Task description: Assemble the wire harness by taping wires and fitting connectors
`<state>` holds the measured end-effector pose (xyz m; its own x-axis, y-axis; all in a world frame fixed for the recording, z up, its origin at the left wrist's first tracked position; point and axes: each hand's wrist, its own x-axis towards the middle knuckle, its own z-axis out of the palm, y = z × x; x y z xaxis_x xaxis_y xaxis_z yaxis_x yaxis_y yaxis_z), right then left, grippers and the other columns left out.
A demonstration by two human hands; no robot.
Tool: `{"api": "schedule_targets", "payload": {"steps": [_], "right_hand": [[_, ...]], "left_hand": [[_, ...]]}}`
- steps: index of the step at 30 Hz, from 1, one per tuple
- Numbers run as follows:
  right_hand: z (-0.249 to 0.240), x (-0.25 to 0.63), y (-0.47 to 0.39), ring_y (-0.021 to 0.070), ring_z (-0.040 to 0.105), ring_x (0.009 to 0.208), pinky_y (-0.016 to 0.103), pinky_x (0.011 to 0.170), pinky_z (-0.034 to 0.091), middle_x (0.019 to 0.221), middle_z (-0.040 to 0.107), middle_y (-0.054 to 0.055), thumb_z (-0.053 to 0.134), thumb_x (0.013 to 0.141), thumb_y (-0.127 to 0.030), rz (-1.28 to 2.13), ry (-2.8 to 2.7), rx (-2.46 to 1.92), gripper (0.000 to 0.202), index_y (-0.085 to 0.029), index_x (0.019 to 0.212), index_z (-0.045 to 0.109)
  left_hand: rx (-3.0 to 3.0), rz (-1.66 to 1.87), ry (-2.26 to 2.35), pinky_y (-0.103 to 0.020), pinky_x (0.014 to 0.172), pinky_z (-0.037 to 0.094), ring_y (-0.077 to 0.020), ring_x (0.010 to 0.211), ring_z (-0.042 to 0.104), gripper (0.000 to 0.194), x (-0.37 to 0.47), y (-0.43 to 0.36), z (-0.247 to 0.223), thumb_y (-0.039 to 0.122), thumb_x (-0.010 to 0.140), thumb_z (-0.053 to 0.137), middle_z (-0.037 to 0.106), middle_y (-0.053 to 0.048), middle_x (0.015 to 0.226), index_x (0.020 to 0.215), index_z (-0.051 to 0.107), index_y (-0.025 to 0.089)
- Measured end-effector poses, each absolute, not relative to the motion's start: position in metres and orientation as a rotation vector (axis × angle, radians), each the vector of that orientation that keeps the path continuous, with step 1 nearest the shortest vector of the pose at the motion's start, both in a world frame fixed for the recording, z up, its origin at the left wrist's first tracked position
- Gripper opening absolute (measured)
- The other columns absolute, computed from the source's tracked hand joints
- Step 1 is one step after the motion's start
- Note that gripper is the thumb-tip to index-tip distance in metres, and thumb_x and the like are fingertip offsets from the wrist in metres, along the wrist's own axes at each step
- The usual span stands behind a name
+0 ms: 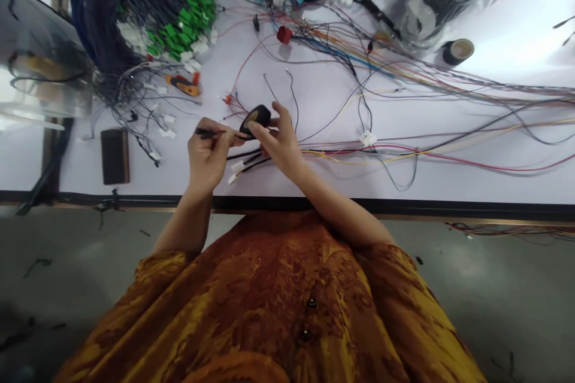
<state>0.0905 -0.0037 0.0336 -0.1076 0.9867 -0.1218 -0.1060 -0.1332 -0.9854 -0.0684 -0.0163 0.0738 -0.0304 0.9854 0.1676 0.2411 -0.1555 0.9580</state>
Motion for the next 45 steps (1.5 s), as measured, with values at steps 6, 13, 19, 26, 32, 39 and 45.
{"api": "schedule_targets", "payload": {"steps": [6,13,19,26,32,39,45], "right_hand": [[0.027,0.107,0.02,0.003,0.035,0.042,0.016,0.033,0.023,0.072,0.051,-0.007,0.07,0.082,-0.04,1.704,-0.695,-1.236,0.043,-0.027,0.117,0.049],[0.018,0.127,-0.004,0.0053,0.047,0.045,0.018,0.034,0.03,0.081,0.059,-0.003,0.071,0.083,-0.043,1.565,-0.786,-1.24,0.042,-0.028,0.113,0.045],[0.018,0.13,-0.021,0.0177,0.066,0.072,0.027,0.051,0.054,0.096,0.063,0.005,0.058,0.092,-0.056,1.363,-1.092,-1.256,0.056,-0.03,0.138,0.036],[0.02,0.125,-0.055,0.0209,0.064,0.089,0.036,0.07,0.06,0.117,0.061,0.012,0.057,0.093,-0.051,1.144,-1.504,-1.167,0.047,-0.027,0.133,0.053],[0.019,0.124,0.006,0.0119,0.058,0.068,0.021,0.049,0.048,0.097,0.062,0.003,0.055,0.094,-0.052,1.451,-0.925,-1.302,0.045,-0.028,0.131,0.047],[0.011,0.139,-0.054,0.0145,0.062,0.08,0.026,0.059,0.054,0.115,0.059,0.01,0.065,0.088,-0.045,1.141,-1.418,-1.205,0.042,-0.025,0.125,0.058],[0.026,0.127,-0.018,0.0123,0.061,0.073,0.023,0.054,0.052,0.106,0.06,0.005,0.058,0.093,-0.055,1.321,-1.052,-1.246,0.044,-0.029,0.127,0.048]], "left_hand": [[1.261,1.351,1.33,-0.031,0.076,0.063,-0.0159,0.079,0.075,0.03,-0.079,-0.016,0.048,0.05,0.091,0.067,0.071,0.0,0.078,0.088,0.058,0.022],[1.297,1.012,1.14,-0.025,0.073,0.058,-0.0159,0.093,0.072,0.046,-0.078,0.002,0.028,0.05,0.08,0.078,0.068,-0.008,0.124,0.117,0.063,0.027],[1.339,1.072,1.329,-0.019,0.041,0.036,-0.0047,0.043,0.047,0.031,-0.055,0.015,0.037,0.048,0.086,0.072,0.064,0.0,0.062,0.082,0.074,0.017],[1.436,1.079,1.401,-0.022,0.051,0.053,-0.0111,0.058,0.067,0.03,-0.038,0.0,0.063,0.048,0.089,0.067,0.075,-0.004,0.083,0.083,0.073,0.019],[1.974,1.021,1.187,-0.034,0.086,0.06,-0.0184,0.094,0.072,0.023,-0.035,-0.015,0.066,0.043,0.093,0.064,0.076,-0.007,0.1,0.083,0.073,0.024],[1.331,1.168,1.479,-0.018,0.039,0.042,-0.0079,0.044,0.059,0.035,-0.041,0.024,0.041,0.055,0.09,0.064,0.072,-0.001,0.074,0.086,0.062,0.02],[1.814,0.915,1.268,-0.027,0.075,0.059,-0.0156,0.077,0.071,0.031,-0.031,-0.001,0.08,0.049,0.091,0.066,0.074,-0.004,0.081,0.078,0.067,0.021]]}}
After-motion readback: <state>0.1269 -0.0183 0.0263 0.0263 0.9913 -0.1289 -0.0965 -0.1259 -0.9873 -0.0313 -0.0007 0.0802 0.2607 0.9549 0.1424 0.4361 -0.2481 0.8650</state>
